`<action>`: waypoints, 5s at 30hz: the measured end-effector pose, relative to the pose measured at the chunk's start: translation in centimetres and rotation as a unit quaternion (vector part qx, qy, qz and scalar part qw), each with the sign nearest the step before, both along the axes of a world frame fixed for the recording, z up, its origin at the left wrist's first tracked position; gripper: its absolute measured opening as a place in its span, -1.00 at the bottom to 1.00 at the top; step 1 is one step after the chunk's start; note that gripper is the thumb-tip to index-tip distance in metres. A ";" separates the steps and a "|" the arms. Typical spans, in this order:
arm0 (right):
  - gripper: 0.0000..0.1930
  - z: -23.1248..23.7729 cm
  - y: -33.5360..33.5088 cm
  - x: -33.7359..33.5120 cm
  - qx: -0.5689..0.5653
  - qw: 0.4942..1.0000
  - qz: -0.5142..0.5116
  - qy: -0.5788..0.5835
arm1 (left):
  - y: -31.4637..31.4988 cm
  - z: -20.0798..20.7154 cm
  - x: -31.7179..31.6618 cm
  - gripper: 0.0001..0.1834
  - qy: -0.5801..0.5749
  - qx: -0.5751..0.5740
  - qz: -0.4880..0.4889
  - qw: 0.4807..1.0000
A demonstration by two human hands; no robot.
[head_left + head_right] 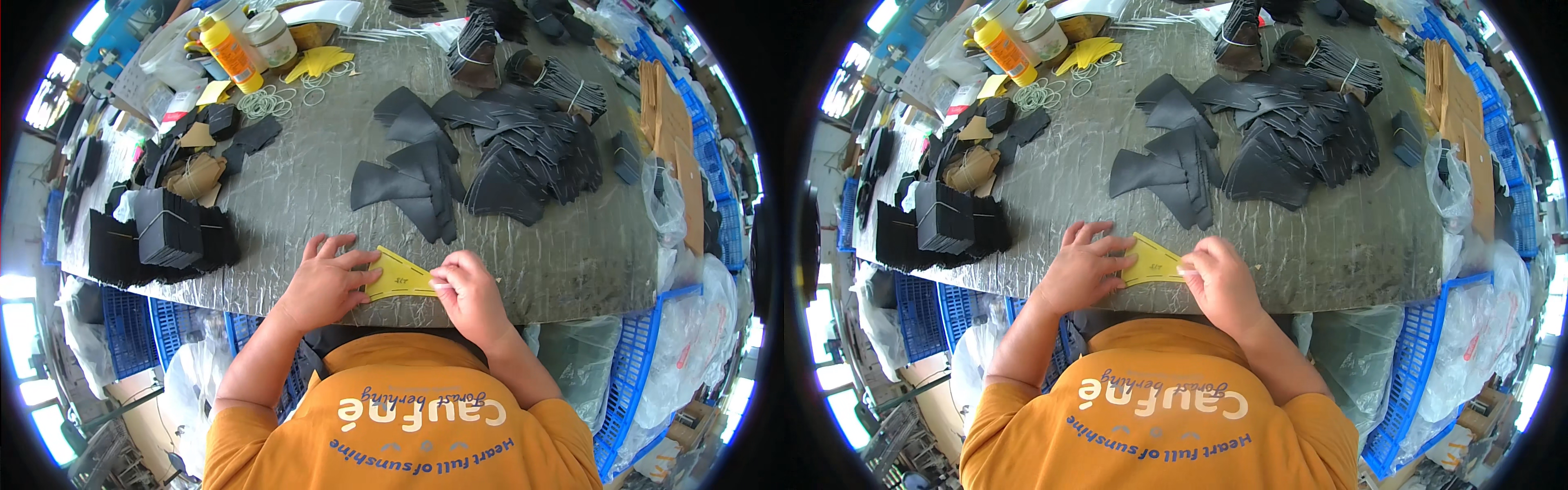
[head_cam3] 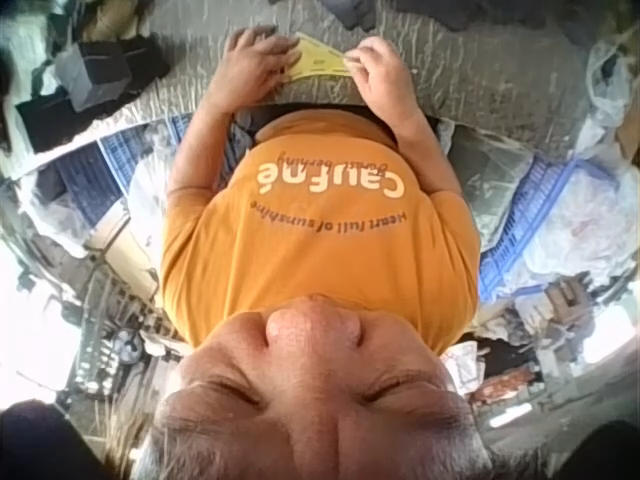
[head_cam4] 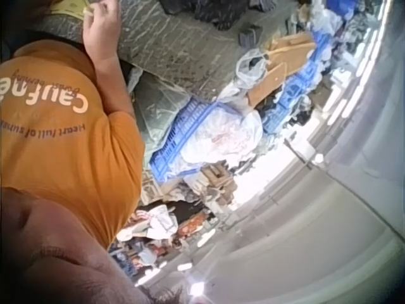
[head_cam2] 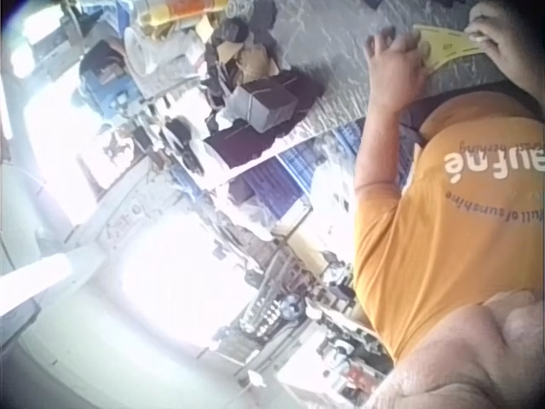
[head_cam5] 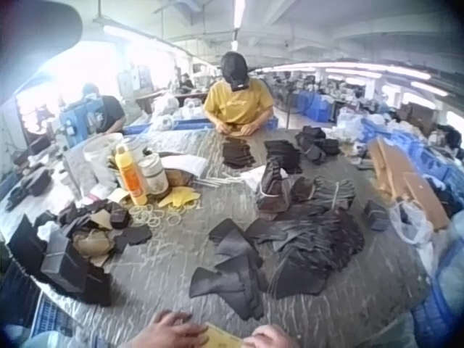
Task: Organizing and stacking black leather shoe components using a yellow guide template on a workbench.
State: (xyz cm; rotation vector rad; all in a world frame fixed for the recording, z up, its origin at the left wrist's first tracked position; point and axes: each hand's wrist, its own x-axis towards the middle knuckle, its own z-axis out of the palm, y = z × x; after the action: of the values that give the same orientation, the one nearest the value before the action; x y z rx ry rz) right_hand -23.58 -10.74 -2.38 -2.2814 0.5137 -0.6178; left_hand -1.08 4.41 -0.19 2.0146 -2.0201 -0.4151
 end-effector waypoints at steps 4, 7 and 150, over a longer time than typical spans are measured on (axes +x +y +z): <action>-0.84 2.6 0.6 2.0 -0.095 0.994 0.018 -0.043 | -0.2 0.5 0.1 -0.52 -0.021 0.031 -0.010 0.999; -0.88 1.2 2.1 2.8 0.140 0.986 0.089 -0.029 | -0.3 0.5 0.1 -0.55 -0.029 0.039 -0.015 0.999; -0.94 1.0 1.9 4.4 0.088 0.993 0.071 -0.026 | -1.3 -0.5 1.0 -0.55 -0.022 -0.002 -0.031 0.999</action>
State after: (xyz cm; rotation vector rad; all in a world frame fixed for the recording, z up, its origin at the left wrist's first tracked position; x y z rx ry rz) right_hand -19.17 -8.79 -1.34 -2.1089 0.3616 -0.5372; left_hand -0.07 3.10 -0.66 1.9791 -2.1127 -0.3806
